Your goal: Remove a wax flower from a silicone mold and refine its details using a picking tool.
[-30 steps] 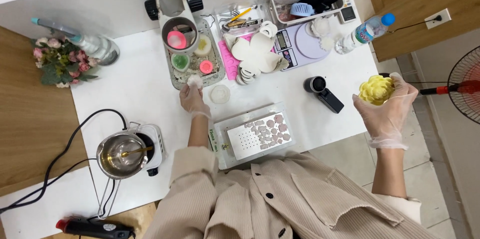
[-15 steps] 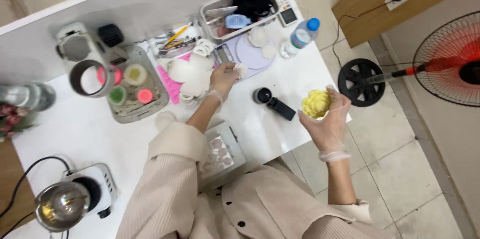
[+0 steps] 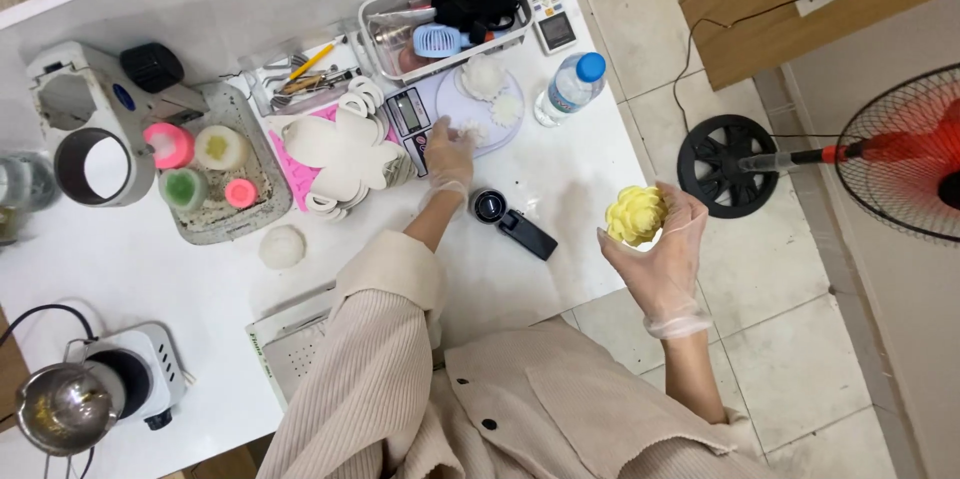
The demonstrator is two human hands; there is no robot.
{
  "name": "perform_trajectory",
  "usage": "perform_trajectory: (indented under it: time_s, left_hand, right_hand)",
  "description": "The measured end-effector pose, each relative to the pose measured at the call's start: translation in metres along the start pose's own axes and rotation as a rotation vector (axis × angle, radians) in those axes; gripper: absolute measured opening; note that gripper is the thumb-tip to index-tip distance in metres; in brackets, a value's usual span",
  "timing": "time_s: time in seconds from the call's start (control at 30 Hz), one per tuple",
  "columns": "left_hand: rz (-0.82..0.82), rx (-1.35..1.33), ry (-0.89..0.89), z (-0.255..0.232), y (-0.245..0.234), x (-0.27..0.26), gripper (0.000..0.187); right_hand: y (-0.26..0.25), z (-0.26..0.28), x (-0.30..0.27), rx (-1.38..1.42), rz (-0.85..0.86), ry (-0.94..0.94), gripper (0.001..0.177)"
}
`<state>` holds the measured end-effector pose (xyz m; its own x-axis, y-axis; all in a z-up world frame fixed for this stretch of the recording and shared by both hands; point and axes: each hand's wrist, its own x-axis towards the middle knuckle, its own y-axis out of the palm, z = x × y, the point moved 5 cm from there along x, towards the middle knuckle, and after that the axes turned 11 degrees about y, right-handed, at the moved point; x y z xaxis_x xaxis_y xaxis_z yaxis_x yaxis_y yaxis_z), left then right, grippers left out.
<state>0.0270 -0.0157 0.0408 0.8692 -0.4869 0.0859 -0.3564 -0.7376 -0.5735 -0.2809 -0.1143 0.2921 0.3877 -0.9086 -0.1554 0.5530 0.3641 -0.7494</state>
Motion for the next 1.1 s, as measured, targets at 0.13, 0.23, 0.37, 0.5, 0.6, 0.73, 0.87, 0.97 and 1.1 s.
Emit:
perform_trajectory:
  time_s: [0.13, 0.23, 0.37, 0.5, 0.6, 0.73, 0.87, 0.97, 1.1]
  left_hand:
    - [0.025, 0.062, -0.019, 0.007, 0.007, -0.004, 0.051]
    - [0.023, 0.042, 0.006, -0.014, -0.005, -0.006, 0.051]
    - [0.109, 0.197, 0.137, -0.079, -0.04, 0.008, 0.065]
    - [0.193, 0.325, 0.411, -0.12, -0.022, 0.041, 0.091]
    - [0.061, 0.595, 0.462, -0.11, 0.01, 0.051, 0.094]
    - [0.402, 0.901, 0.284, -0.131, 0.031, 0.068, 0.087]
    - [0.557, 0.92, 0.07, -0.131, 0.048, 0.077, 0.08]
    - [0.596, 0.941, -0.025, -0.117, 0.063, 0.084, 0.076]
    - [0.56, 1.007, -0.049, -0.103, 0.076, 0.088, 0.067]
  right_hand:
    - [0.008, 0.007, 0.018, -0.018, 0.025, -0.026, 0.09]
    - [0.015, 0.011, 0.025, -0.064, 0.014, -0.123, 0.091]
    - [0.019, 0.012, 0.026, -0.025, 0.04, -0.126, 0.094]
    - [0.02, 0.008, 0.027, 0.025, 0.075, -0.082, 0.095]
    - [0.021, 0.005, 0.027, -0.003, 0.067, -0.066, 0.094]
    - [0.02, 0.0, 0.029, -0.015, 0.042, -0.062, 0.094]
    - [0.021, -0.003, 0.03, 0.004, 0.059, -0.035, 0.095]
    - [0.024, -0.006, 0.03, -0.011, 0.058, -0.056, 0.095]
    - [0.026, -0.001, 0.031, 0.029, 0.077, -0.022, 0.095]
